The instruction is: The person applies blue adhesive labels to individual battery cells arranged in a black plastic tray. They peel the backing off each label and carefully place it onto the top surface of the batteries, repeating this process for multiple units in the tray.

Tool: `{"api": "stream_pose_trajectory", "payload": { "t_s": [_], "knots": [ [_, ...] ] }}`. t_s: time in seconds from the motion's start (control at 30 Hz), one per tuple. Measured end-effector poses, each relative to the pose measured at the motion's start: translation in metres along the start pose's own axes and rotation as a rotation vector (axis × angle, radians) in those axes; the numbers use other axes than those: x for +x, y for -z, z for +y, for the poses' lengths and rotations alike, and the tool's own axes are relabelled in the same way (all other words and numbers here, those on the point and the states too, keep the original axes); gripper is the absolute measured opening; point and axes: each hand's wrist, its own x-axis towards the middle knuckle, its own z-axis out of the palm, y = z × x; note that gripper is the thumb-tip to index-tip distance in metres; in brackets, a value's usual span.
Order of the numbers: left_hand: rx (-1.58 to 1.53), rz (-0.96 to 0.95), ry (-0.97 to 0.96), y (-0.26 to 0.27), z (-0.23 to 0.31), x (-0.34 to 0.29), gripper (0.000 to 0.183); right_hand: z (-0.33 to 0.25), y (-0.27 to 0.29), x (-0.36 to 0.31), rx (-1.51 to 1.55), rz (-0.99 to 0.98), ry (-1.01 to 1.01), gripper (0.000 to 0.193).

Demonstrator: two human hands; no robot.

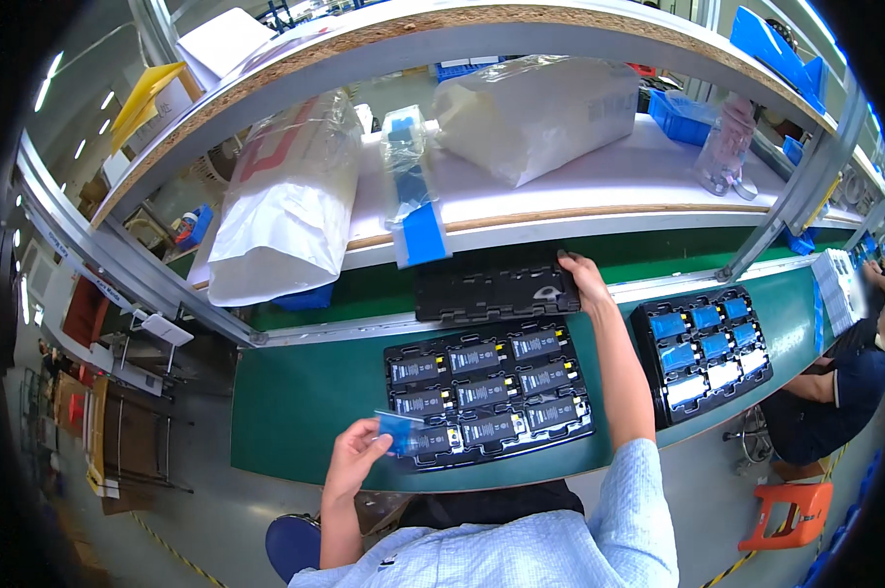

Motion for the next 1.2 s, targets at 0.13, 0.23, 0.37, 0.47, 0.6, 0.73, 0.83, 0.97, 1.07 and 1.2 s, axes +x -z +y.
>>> {"api": "stream_pose_trajectory", "payload": {
  "t_s": [0.13, 0.23, 0.37, 0.47, 0.6, 0.73, 0.83, 0.97, 1.07, 1.2],
  "knots": [
    [0.099, -0.084, -0.032, -0.013, 0.000, -0.001, 0.008, 0.017, 0.005, 0.040, -0.174, 0.206, 0.063, 0.048],
    [0.126, -0.109, 0.079, -0.020, 0.008, 0.000, 0.010, 0.018, 0.022, 0.050, -0.880, 0.355, 0.164, 0.047],
    [0.146, -0.145, 0.034, -0.032, 0.009, 0.001, 0.016, 0.010, -0.022, 0.006, -1.553, 0.684, 0.532, 0.034],
    [0.279, -0.152, 0.010, -0.035, 0.008, 0.000, 0.019, 0.007, -0.073, -0.064, -1.009, -0.080, 0.608, 0.026],
    [0.469, -0.285, 0.043, -0.045, 0.016, 0.000, 0.017, 0.032, -0.118, -0.202, -0.531, -0.710, -0.322, 0.039],
    [0.600, -0.429, 0.140, -0.054, 0.012, -0.007, 0.021, 0.067, -0.115, -0.257, -0.366, -0.647, -0.248, 0.025],
    [0.768, -0.429, 0.042, -0.058, 0.012, -0.017, 0.025, 0.073, -0.117, -0.281, -0.467, -0.548, -0.134, 0.023],
    [0.635, -0.451, -0.049, -0.062, -0.001, -0.024, 0.025, 0.085, -0.117, -0.298, -0.566, -0.501, 0.029, 0.020],
    [0.638, -0.375, 0.020, -0.064, -0.001, -0.028, 0.027, 0.073, -0.127, -0.303, -0.663, -0.388, 0.153, 0.018],
    [0.747, -0.225, 0.045, -0.057, 0.000, -0.028, 0.033, 0.065, -0.125, -0.305, -0.582, -0.341, 0.012, 0.014]
  ]
}}
